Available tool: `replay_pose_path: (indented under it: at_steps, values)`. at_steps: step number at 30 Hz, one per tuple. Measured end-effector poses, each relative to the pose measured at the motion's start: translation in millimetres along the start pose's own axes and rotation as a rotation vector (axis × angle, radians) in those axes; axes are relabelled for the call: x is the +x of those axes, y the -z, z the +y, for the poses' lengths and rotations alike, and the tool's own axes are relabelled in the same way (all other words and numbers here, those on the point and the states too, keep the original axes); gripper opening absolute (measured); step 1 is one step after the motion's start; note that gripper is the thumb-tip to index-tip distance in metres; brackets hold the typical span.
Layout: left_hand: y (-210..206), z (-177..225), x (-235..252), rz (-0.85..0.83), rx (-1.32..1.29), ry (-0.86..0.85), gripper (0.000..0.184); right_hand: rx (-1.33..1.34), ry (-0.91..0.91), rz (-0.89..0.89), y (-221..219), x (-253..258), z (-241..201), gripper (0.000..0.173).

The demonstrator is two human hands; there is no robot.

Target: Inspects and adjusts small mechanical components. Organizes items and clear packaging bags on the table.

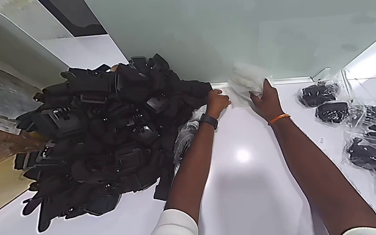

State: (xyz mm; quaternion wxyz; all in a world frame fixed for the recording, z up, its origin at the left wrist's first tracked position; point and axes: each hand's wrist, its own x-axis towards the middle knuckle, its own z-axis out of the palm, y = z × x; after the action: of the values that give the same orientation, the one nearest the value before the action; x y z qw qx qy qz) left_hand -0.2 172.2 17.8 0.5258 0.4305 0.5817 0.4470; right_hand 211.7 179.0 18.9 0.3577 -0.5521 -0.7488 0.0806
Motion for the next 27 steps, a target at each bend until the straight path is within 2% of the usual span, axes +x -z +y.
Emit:
replay_pose_path:
  at_steps: [5, 8, 12, 16, 18, 21, 24, 27]
  values:
    - [0.3, -0.8, 0.0, 0.026, 0.088, -0.062, 0.033, -0.149, 0.272, -0.277, -2.6, -5.6, -1.6, 0.083]
    - [-0.1, -2.0, 3.1, 0.066, 0.157, -0.110, 0.037, -0.220, 0.338, -0.290, -4.4, -4.4, -8.6, 0.095]
    - [-2.3, -3.4, 6.4, 0.114, 0.187, -0.188, 0.050, -0.321, 0.342, -0.226, -0.4, -3.0, -16.2, 0.094]
    - [-4.5, -6.5, 5.2, 0.134, 0.250, -0.485, 0.062, -0.315, 0.305, -0.132, 3.3, -1.6, -12.5, 0.087]
    - [-9.0, -7.3, 3.4, 0.126, 0.196, -0.614, 0.064, -0.186, 0.237, 0.006, 10.9, -0.6, -4.8, 0.075]
    - [-11.2, -6.5, -1.6, 0.085, 0.033, -0.566, 0.064, 0.096, -0.011, 0.185, 25.6, 6.8, 15.6, 0.057]
    - [-17.9, -0.2, -2.3, 0.019, -0.154, -0.407, 0.068, 0.630, -0.358, 0.166, 28.1, 9.1, 36.0, 0.069]
    - [-33.4, -0.9, 9.1, -0.027, -0.061, -0.387, 0.068, 0.897, -0.520, 0.075, 26.5, 6.1, 40.1, 0.080]
